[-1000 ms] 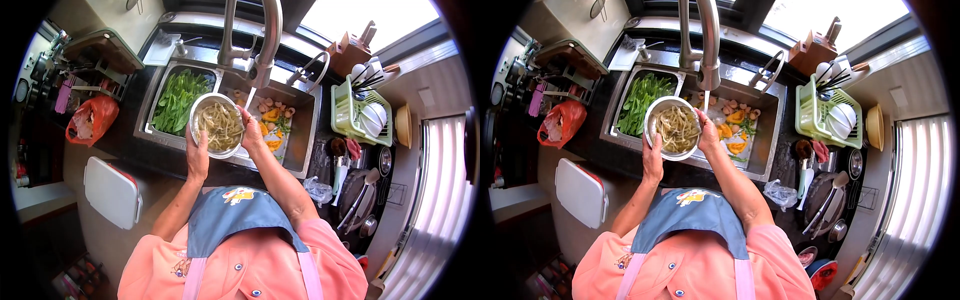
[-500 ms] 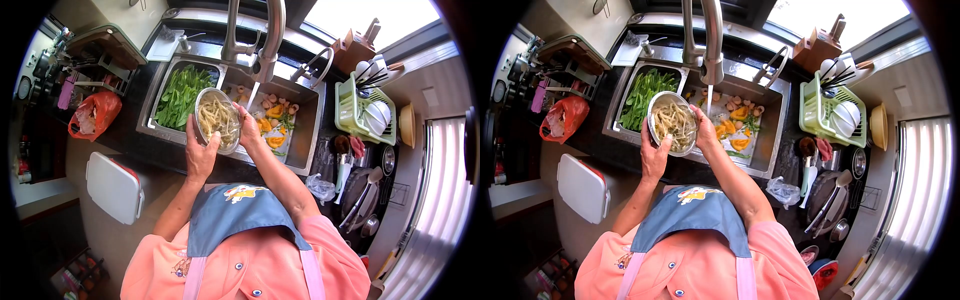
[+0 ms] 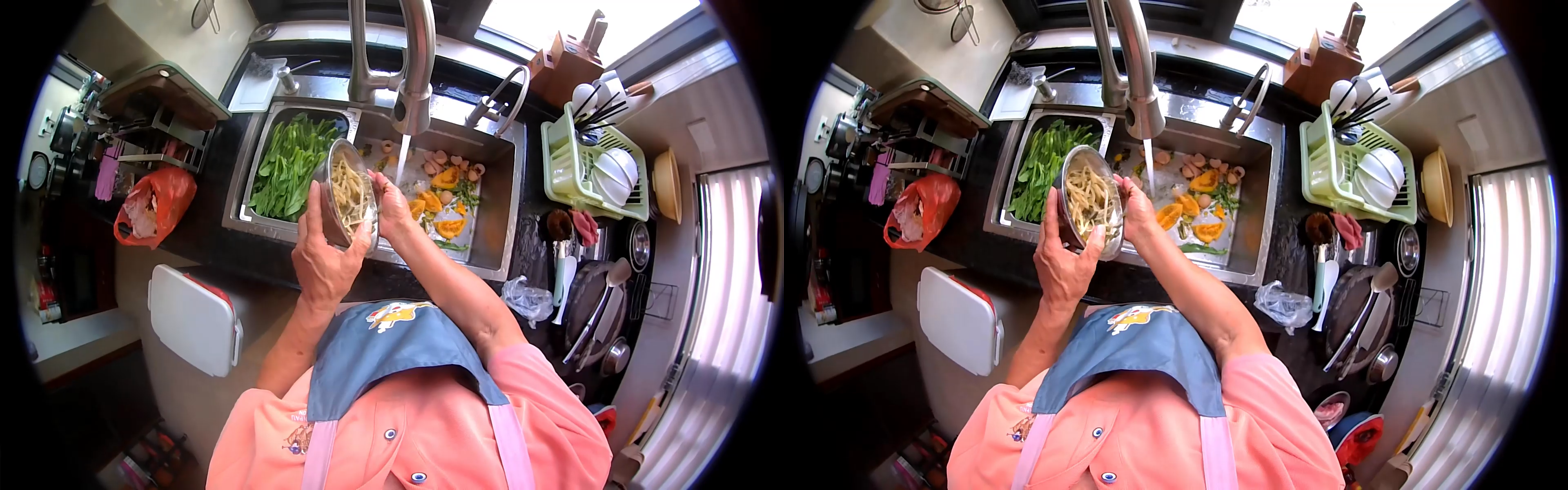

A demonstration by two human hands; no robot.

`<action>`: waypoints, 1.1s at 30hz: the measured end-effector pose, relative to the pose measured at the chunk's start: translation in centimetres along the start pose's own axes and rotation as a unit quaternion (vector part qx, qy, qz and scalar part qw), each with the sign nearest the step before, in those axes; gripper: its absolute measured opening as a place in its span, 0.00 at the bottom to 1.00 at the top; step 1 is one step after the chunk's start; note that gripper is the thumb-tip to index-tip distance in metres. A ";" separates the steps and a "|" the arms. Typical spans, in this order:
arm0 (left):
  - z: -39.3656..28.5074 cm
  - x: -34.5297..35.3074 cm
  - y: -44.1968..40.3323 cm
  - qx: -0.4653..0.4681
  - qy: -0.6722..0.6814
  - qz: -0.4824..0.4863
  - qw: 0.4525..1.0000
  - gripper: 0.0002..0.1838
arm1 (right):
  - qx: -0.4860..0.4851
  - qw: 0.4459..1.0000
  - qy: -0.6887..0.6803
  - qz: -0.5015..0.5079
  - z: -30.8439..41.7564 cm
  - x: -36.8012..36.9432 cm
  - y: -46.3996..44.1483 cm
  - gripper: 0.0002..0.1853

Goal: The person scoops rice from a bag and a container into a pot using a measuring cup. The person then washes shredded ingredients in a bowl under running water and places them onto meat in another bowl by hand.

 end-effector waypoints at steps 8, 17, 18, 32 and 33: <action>-0.9 -0.6 0.0 0.040 -0.050 0.014 0.998 0.50 | 0.055 0.997 -0.007 0.050 -1.1 -2.5 -2.6 0.29; -1.8 -1.3 0.6 0.032 -0.050 0.038 0.998 0.47 | 0.065 0.997 -0.015 0.041 -1.2 0.8 0.5 0.26; -0.7 -1.0 0.8 0.025 -0.015 0.016 0.999 0.47 | 0.024 0.999 -0.020 0.026 -0.9 -1.0 -1.1 0.24; 13.6 14.5 -2.8 -0.329 0.557 0.106 0.755 0.24 | -0.414 0.249 0.876 -0.003 5.8 1.3 3.0 0.16; 13.5 15.1 -3.4 -0.336 0.555 0.120 0.751 0.23 | -0.390 0.217 0.894 -0.038 6.7 2.1 3.3 0.17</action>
Point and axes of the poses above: each hand's wrist, its own y-axis away from the middle knuckle, its own x-axis out of the palm, z = x × y, the point moved 2 cm from there along -y, towards the middle knuckle, and after that the axes turned 5 degrees about x, right-handed, at the moved point
